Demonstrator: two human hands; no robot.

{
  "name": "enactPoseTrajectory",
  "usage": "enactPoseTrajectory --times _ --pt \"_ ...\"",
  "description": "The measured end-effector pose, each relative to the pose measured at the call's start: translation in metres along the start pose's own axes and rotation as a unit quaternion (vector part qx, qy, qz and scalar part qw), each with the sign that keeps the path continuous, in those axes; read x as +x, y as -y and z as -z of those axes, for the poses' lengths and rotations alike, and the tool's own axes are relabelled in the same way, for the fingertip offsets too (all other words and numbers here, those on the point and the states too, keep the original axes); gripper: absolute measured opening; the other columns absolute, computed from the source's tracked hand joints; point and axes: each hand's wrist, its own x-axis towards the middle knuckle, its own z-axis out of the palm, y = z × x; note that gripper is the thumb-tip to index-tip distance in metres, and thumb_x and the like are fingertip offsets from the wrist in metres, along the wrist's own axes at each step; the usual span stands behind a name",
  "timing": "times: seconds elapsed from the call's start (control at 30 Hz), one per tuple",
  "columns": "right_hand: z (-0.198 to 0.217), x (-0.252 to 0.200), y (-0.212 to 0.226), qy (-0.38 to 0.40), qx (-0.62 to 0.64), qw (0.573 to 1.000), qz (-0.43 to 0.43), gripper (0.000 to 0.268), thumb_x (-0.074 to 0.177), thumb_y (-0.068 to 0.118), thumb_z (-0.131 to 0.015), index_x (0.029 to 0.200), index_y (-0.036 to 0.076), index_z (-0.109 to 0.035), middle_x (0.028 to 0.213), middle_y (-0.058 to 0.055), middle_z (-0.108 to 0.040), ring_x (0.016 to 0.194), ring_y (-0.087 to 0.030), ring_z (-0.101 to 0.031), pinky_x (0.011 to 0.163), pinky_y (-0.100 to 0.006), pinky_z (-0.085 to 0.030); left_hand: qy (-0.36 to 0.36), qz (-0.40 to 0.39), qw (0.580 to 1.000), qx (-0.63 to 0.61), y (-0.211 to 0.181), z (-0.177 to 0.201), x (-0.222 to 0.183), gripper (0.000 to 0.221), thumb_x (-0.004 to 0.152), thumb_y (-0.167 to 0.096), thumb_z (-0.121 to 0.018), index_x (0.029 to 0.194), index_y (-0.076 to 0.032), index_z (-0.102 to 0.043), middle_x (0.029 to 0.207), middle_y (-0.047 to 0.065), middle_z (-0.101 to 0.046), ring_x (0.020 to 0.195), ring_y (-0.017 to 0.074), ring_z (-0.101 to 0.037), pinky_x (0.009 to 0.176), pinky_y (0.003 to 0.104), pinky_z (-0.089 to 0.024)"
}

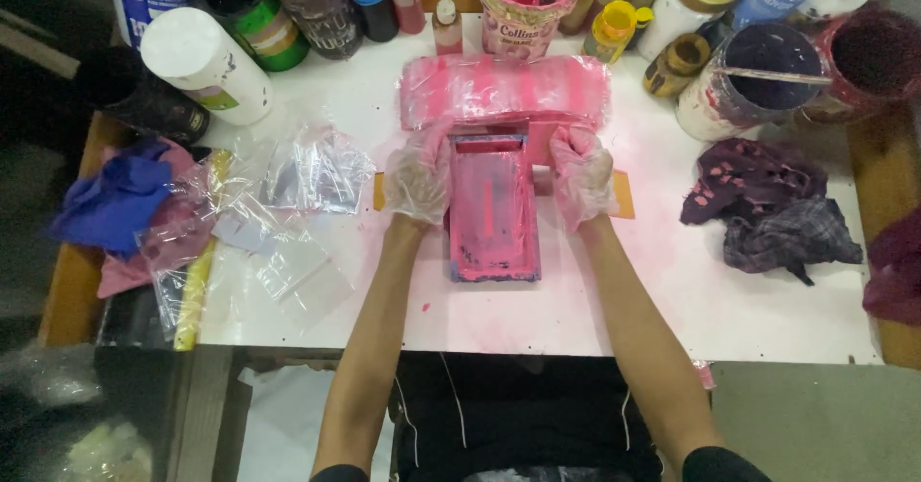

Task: Preparing and cleaning a screen printing frame with pink ink on a workbench

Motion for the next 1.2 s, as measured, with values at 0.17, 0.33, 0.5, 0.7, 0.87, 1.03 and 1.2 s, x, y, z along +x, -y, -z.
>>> enactPoseTrajectory --times 0.17,0.33,0.5,0.7,0.87,1.03,1.2 --pt "0.006 0.002 -0.004 0.01 -0.01 1.0 0.024 0.027 0.091 0.032 -0.078 0.068 0.027 -0.065 0.07 0.003 -0.06 0.073 -0.008 -0.055 0.072 -0.03 -0.047 0.108 -0.007 0.993 0.036 -0.031 0.034 -0.006 0.047 0.101 -0.041 -0.052 0.139 -0.014 -0.056 0.112 -0.002 -0.051 0.085 0.0143 -0.041 0.069 0.024 -0.03" --pt "0.04 -0.037 0.146 0.264 -0.24 0.915 0.188 0.026 0.102 0.04 -0.059 0.109 0.02 -0.074 0.107 -0.013 -0.072 0.114 -0.033 -0.064 0.099 -0.044 -0.048 0.309 -0.024 0.848 0.43 -0.123 0.065 -0.024 0.115 0.076 -0.077 -0.067 0.162 -0.011 -0.027 0.167 0.014 -0.027 0.147 0.0396 -0.034 0.123 0.045 -0.031" --pt "0.02 -0.028 0.152 0.322 -0.318 0.873 0.185 0.035 0.104 0.046 -0.052 0.117 0.02 -0.071 0.116 -0.015 -0.07 0.121 -0.035 -0.061 0.107 -0.045 -0.046 0.426 -0.003 0.734 0.529 -0.128 0.07 -0.026 0.143 0.061 -0.1 -0.055 0.165 -0.012 -0.011 0.172 0.006 -0.016 0.153 0.0396 -0.022 0.124 0.042 -0.024" --pt "0.002 -0.033 0.155 0.337 -0.256 0.897 0.13 0.033 0.102 0.04 -0.055 0.12 0.017 -0.071 0.12 -0.014 -0.07 0.123 -0.032 -0.061 0.108 -0.042 -0.046 0.414 0.058 0.733 0.537 -0.167 0.066 -0.019 0.137 0.064 -0.085 -0.072 0.163 -0.019 -0.005 0.173 0.007 -0.001 0.152 0.0351 -0.016 0.117 0.051 -0.029" --pt "-0.009 -0.05 0.147 0.358 -0.192 0.911 0.068 0.032 0.101 0.034 -0.059 0.123 0.014 -0.071 0.123 -0.013 -0.071 0.125 -0.029 -0.062 0.11 -0.039 -0.046 0.452 0.002 0.677 0.581 -0.142 0.057 -0.011 0.15 0.05 -0.104 -0.053 0.165 -0.024 0.0 0.172 -0.01 -0.008 0.152 0.0434 -0.022 0.119 0.057 -0.031" --pt "-0.004 -0.092 0.13 0.368 -0.138 0.919 0.024 0.033 0.1 0.03 -0.061 0.126 0.012 -0.071 0.126 -0.013 -0.071 0.126 -0.026 -0.062 0.112 -0.037 -0.046 0.435 -0.011 0.661 0.611 -0.121 0.048 -0.013 0.146 0.051 -0.105 -0.05 0.164 -0.027 -0.002 0.172 -0.01 -0.01 0.148 0.0437 -0.028 0.115 0.057 -0.035" --pt "0.014 -0.106 0.112 0.37 -0.091 0.924 -0.025 0.034 0.098 0.025 -0.064 0.128 0.01 -0.07 0.129 -0.012 -0.071 0.127 -0.024 -0.063 0.113 -0.035 -0.046 0.425 -0.035 0.668 0.61 -0.134 0.049 -0.011 0.144 0.05 -0.101 -0.055 0.164 -0.025 -0.011 0.17 -0.007 -0.019 0.142 0.0428 -0.039 0.109 0.056 -0.043"
